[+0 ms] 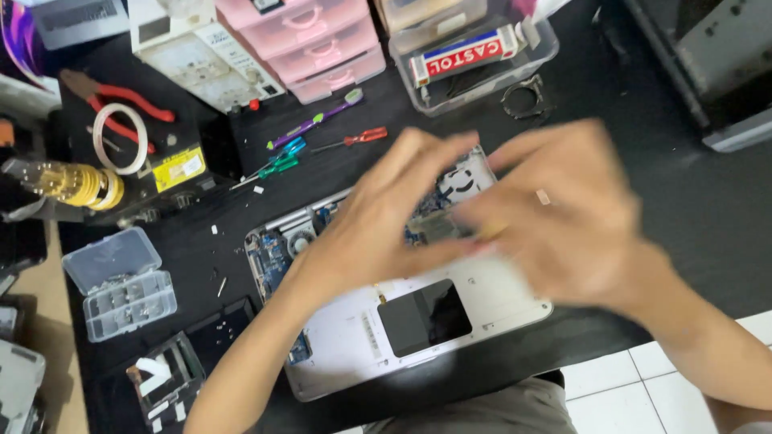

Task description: The person is disassembling and repairing a laptop, specifically working on the motherboard, cooling fan, and internal connectors using a screwdriver and a small brush.

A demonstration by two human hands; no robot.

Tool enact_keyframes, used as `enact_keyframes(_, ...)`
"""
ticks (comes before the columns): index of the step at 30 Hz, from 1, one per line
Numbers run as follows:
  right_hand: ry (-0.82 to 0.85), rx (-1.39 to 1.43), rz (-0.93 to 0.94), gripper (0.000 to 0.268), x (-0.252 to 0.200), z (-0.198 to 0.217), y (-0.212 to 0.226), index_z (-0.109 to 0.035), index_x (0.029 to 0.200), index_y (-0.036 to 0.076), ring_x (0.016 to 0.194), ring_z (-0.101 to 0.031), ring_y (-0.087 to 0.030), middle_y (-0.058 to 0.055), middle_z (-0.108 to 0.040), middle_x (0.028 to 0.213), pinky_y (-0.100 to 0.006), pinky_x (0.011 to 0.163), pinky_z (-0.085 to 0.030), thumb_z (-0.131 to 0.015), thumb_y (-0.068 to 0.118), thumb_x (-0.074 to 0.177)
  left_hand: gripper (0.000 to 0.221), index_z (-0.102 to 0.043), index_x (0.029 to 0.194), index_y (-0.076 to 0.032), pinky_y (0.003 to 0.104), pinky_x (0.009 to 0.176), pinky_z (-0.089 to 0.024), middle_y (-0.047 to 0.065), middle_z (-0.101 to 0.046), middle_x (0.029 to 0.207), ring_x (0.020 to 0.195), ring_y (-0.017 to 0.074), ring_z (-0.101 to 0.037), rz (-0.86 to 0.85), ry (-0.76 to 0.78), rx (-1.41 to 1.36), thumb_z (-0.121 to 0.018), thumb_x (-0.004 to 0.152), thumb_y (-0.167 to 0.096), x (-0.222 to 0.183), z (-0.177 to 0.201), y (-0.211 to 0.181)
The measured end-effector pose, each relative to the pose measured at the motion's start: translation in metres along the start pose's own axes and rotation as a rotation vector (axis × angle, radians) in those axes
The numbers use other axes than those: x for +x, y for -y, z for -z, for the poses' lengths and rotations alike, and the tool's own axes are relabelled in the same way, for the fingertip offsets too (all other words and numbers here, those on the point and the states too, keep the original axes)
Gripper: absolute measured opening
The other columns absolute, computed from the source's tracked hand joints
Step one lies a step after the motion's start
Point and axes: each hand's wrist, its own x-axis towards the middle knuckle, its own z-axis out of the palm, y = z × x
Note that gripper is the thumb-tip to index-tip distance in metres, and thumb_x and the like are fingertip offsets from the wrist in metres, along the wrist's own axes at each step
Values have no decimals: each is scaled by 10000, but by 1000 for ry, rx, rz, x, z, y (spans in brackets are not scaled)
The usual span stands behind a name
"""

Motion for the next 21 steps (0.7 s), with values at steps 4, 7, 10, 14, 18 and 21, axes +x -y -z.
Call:
enact_keyframes(4, 132, 69, 159, 155, 9, -36, 37, -654, 922, 49, 963, -694, -302, -40, -589, 890, -414, 760, -412, -731, 159, 999, 297, -562, 1232, 5, 372, 876, -491, 139, -517, 1062, 973, 284, -595, -19, 23, -199, -619, 1025, -201, -43, 7, -9)
enact_keyframes(7, 225, -127, 236, 329, -2, -47, 51, -628, 1362, 224, 1188, -533, -281, -85, -502, 1115, -465, 858, -548, -604, 111, 1053, 232, -614, 1135, 33, 339, 942, -525, 162, -579, 1196, 1080, 286, -636, 5, -106, -81, -491, 948, 98, -83, 11, 4)
enact_keyframes(10, 259, -44, 285, 311, -28, -66, 64, -688, 1300, 203, 1164, -509, -268, -64, -532, 1084, -522, 938, -583, -512, 109, 1061, 330, -608, 1137, -32, 294, 890, -628, 71, -727, 1019, 943, 177, -743, 272, -555, -153, -782, 887, -159, -120, 16, 26)
enact_keyframes(14, 376, 229, 395, 72, -60, -99, 75, -679, 1092, 20, 1019, -628, -288, -96, -587, 922, -417, 849, -561, -661, 24, 1022, 358, -470, 1263, -81, 214, 638, -565, 148, -692, 870, 806, 191, -725, 478, -890, -542, -672, 996, -208, -160, 18, 63)
enact_keyframes(18, 518, 352, 412, 126, -83, -114, 83, -692, 966, -4, 1005, -652, -298, -126, -651, 935, -413, 855, -538, -624, 5, 1072, 382, -457, 1258, -110, 255, 803, -520, 194, -691, 945, 834, 194, -663, 457, -977, -636, -666, 1011, -313, -180, 14, 83)
enact_keyframes(21, 549, 338, 404, 112, -96, -122, 79, -704, 1107, -5, 1019, -665, -313, -136, -648, 946, -448, 868, -563, -737, -7, 1000, 352, -437, 1253, -103, 259, 792, -527, 180, -715, 971, 760, 159, -640, 521, -897, -353, -587, 1043, -342, -177, 21, 72)
